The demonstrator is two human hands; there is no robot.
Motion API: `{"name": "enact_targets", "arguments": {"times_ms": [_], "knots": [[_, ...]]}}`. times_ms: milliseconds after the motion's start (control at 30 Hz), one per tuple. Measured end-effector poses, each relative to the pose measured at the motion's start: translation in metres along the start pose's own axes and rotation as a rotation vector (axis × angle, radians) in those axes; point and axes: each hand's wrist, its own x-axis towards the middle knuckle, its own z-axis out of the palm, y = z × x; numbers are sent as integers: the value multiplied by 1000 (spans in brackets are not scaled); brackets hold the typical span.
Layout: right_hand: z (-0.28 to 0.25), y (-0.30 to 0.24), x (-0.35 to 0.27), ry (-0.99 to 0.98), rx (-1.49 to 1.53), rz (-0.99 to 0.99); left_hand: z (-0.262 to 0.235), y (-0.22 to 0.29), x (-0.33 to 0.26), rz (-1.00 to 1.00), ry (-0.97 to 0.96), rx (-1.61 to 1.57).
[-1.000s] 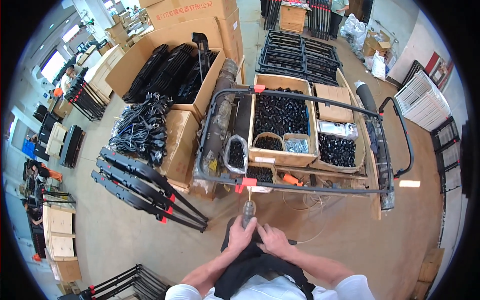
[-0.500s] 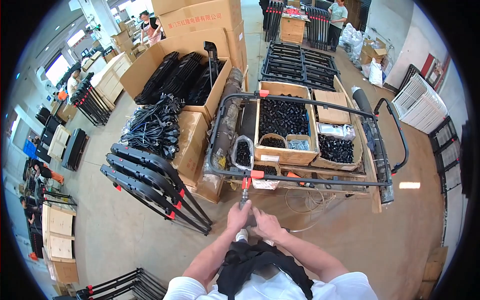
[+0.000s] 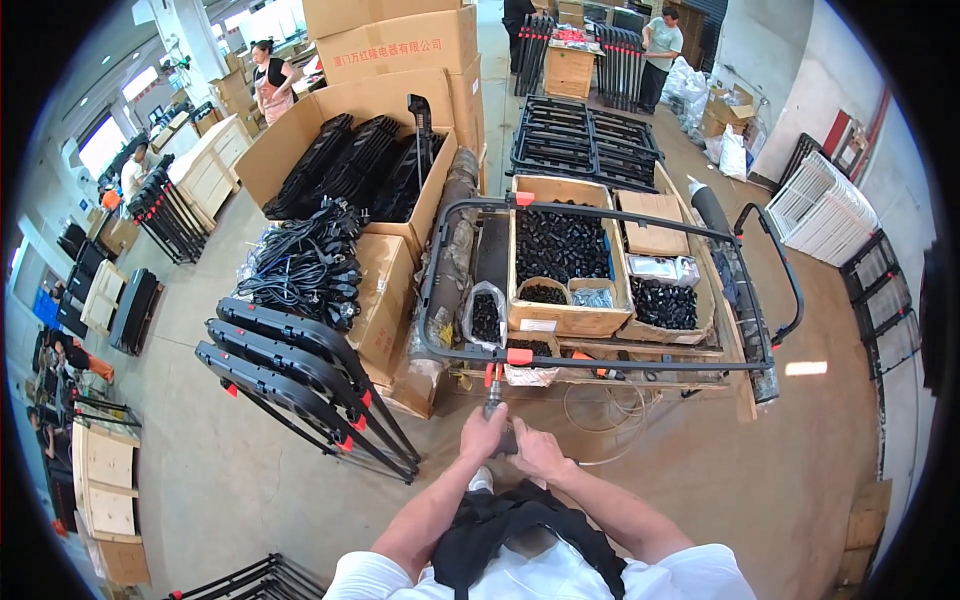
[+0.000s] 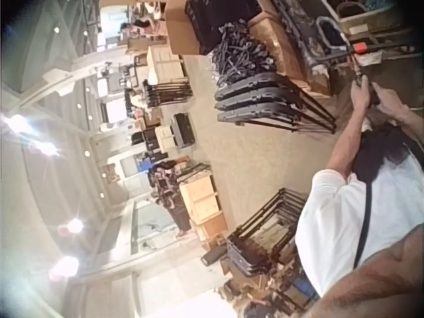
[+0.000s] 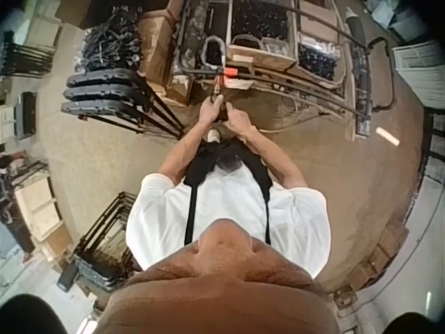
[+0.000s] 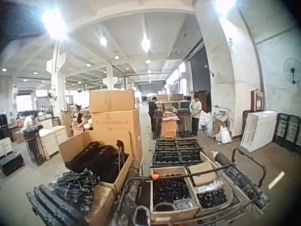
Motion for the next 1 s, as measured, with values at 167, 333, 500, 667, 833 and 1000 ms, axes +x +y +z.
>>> {"name": "enact_targets", "arguments": {"times_ms": [167,333,500,667,833,1000], "knots": [[-1,1,5,5,-26,1,0,0,8,-12,-27,25],[-6,0,7,11,-52,-16,-2,8,9,-13,-42,12],[-13,-6,8,3,-36,28,0,7,16,-11,-43,17],[-10,-11,8,133,-99,-138,0,11,15,-5,-50,-17],[-9,-16,3,96,-95,-105,-1,5,10,-9,-40,-16],[-6,-18,0,68,-90,-80,-1,0,7,7,-21,9]]}}
